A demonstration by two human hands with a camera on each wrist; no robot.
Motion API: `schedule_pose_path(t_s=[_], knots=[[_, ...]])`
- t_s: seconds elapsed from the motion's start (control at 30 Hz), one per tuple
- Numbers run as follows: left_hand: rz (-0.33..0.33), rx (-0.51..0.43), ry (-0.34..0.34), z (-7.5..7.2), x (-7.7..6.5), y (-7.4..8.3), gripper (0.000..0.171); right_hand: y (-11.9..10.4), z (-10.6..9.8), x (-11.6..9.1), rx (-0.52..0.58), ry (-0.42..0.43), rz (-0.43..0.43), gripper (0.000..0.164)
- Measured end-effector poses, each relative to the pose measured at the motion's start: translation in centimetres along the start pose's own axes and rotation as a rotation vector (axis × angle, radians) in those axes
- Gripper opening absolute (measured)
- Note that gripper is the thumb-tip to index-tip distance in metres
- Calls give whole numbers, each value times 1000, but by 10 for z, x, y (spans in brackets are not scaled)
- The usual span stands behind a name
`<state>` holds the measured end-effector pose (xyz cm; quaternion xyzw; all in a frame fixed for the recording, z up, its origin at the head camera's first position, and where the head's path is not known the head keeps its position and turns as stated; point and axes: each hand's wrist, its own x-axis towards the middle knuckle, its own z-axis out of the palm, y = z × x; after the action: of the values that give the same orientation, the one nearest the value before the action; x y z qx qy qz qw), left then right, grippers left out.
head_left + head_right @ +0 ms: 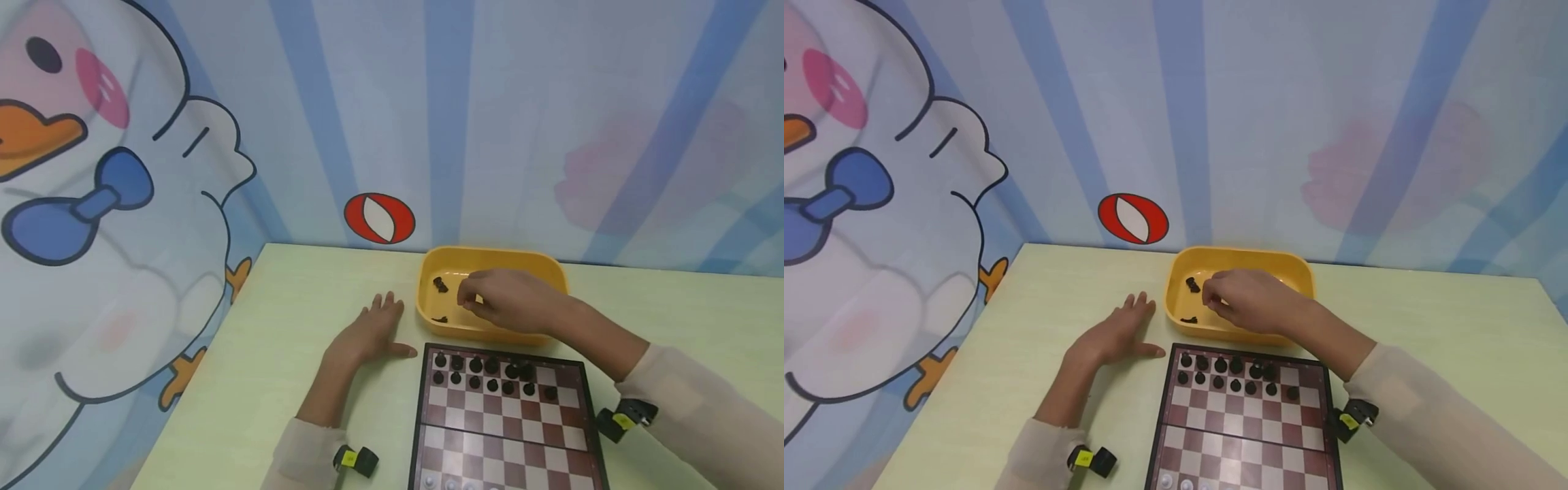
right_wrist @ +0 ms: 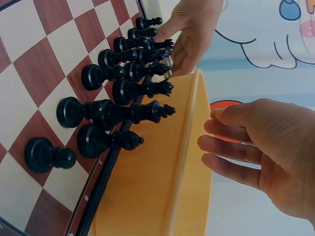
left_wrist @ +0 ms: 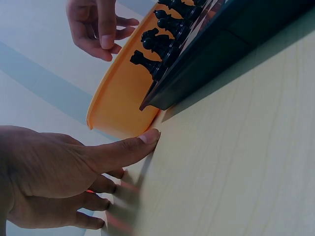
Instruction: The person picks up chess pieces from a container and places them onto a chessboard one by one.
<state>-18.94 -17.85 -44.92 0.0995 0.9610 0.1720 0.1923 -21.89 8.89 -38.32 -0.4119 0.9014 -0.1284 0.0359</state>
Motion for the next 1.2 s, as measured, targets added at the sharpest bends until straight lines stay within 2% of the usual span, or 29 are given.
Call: schedule_pose_path(t_s=[0.33,0.6,0.77,0.93,1.2], knots=[[-8,-10,1,1,-1,-1,98,-4,15,22,27,-102,-6,19],[-15,-2,10,3,0,-2,99,-4,26,38,13,-173,-69,27],[-11,10,15,3,3,-2,99,-1,28,45,14,-205,-57,31],[-14,13,14,3,3,-1,99,1,32,50,55,-245,-69,26],[-12,6,16,0,0,0,98,3,36,57,74,-221,-138,27]])
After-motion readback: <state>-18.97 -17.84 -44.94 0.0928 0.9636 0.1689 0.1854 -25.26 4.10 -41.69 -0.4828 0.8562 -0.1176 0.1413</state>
